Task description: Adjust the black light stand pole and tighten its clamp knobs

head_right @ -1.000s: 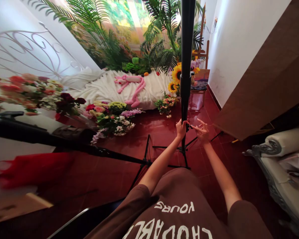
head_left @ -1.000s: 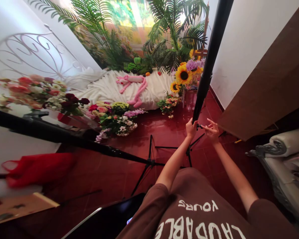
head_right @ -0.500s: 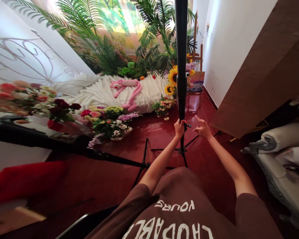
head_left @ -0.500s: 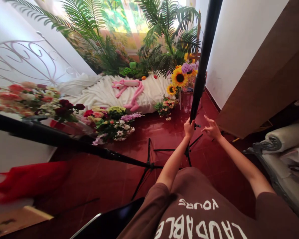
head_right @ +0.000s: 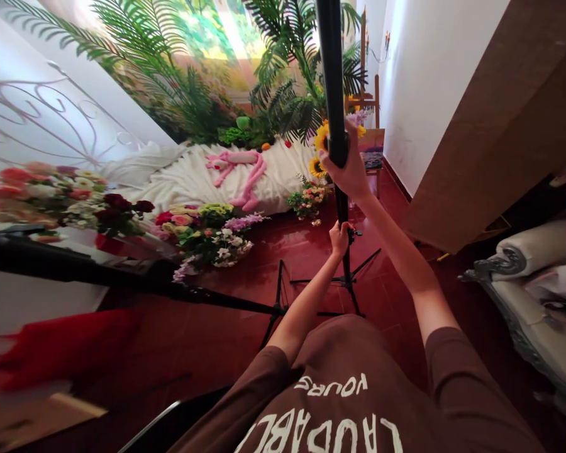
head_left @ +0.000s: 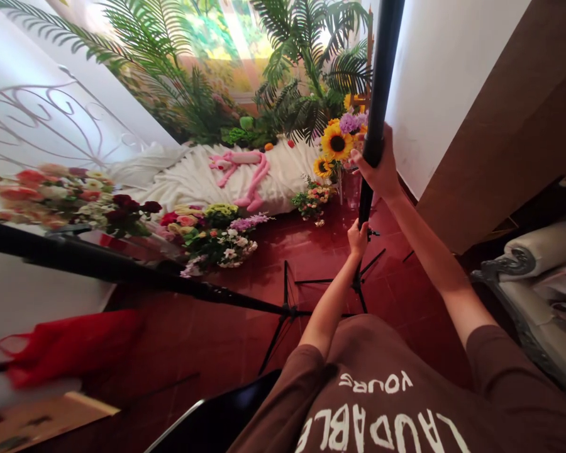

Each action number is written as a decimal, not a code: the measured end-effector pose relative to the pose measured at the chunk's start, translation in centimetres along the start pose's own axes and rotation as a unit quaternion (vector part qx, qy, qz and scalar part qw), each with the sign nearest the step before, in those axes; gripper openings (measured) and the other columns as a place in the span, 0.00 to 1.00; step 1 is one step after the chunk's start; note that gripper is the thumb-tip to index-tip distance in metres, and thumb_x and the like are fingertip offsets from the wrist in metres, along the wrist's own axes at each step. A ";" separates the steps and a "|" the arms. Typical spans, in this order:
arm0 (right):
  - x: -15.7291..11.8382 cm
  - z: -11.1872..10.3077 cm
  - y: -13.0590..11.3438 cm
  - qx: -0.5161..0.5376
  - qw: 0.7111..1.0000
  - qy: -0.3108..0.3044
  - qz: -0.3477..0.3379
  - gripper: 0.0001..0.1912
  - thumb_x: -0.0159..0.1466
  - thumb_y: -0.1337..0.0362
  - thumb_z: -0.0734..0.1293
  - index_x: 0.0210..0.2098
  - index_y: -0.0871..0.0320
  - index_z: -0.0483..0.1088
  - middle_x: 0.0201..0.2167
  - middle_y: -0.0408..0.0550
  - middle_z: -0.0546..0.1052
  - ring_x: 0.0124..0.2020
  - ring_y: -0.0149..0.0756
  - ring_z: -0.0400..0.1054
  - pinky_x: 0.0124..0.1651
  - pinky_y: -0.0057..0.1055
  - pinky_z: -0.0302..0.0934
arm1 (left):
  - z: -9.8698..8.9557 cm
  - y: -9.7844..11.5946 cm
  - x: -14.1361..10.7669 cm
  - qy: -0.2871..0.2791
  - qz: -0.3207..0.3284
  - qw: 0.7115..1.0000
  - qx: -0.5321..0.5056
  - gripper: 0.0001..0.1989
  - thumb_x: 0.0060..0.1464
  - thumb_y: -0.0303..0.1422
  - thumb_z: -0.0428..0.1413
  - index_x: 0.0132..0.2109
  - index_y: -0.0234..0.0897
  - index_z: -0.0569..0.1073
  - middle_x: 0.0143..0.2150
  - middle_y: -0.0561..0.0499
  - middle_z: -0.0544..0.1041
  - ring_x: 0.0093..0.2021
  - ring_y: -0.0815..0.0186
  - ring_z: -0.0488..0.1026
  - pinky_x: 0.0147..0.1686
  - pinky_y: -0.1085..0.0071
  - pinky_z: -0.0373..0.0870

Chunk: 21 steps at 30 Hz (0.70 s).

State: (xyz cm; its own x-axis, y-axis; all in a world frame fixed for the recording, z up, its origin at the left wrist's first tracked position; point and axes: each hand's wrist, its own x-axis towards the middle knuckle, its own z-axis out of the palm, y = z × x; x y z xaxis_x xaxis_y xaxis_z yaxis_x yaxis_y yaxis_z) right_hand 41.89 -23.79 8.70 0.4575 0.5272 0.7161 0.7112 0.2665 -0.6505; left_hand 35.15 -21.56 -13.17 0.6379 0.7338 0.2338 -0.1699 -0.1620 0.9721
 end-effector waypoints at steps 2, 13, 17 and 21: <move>0.5 0.5 0.8 -0.007 1.000 0.008 -0.006 0.31 0.66 0.49 0.62 0.62 0.52 0.49 0.45 0.45 0.68 0.43 0.33 0.70 0.44 0.36 0.71 | -0.1 0.0 0.0 -0.012 0.001 1.000 0.003 0.28 0.55 0.59 0.46 0.30 0.36 0.69 0.24 0.52 0.72 0.19 0.73 0.67 0.21 0.76 0.61; -8.0 2.2 5.2 -0.060 0.992 0.017 0.105 0.26 0.61 0.57 0.66 0.56 0.49 0.56 0.34 0.40 0.71 0.33 0.33 0.68 0.40 0.36 0.68 | -0.2 1.6 -0.5 0.017 0.001 0.999 0.036 0.21 0.46 0.41 0.63 0.44 0.38 0.69 0.28 0.55 0.75 0.24 0.70 0.72 0.27 0.75 0.66; -12.1 3.3 7.0 -0.103 0.976 0.026 0.188 0.26 0.58 0.56 0.67 0.54 0.51 0.59 0.33 0.42 0.72 0.34 0.37 0.69 0.42 0.38 0.67 | -0.4 1.1 -0.2 0.019 0.010 0.998 0.059 0.22 0.45 0.32 0.62 0.49 0.36 0.70 0.31 0.50 0.78 0.30 0.65 0.75 0.32 0.72 0.68; -12.8 3.6 7.6 -0.095 0.975 -0.009 0.199 0.26 0.63 0.54 0.65 0.57 0.53 0.56 0.34 0.43 0.73 0.39 0.37 0.69 0.49 0.39 0.65 | -0.6 1.2 -0.2 0.005 -0.008 0.999 0.041 0.23 0.46 0.32 0.61 0.52 0.36 0.71 0.33 0.47 0.79 0.32 0.64 0.75 0.33 0.71 0.69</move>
State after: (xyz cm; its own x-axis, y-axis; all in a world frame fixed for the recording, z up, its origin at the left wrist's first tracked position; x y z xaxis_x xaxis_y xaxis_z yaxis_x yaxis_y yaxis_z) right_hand 39.54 -25.60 -6.34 0.7089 0.5738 0.4101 0.5656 -0.1152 -0.8166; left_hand 34.34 -21.51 -12.09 0.6326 0.7429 0.2189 -0.0977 -0.2038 0.9741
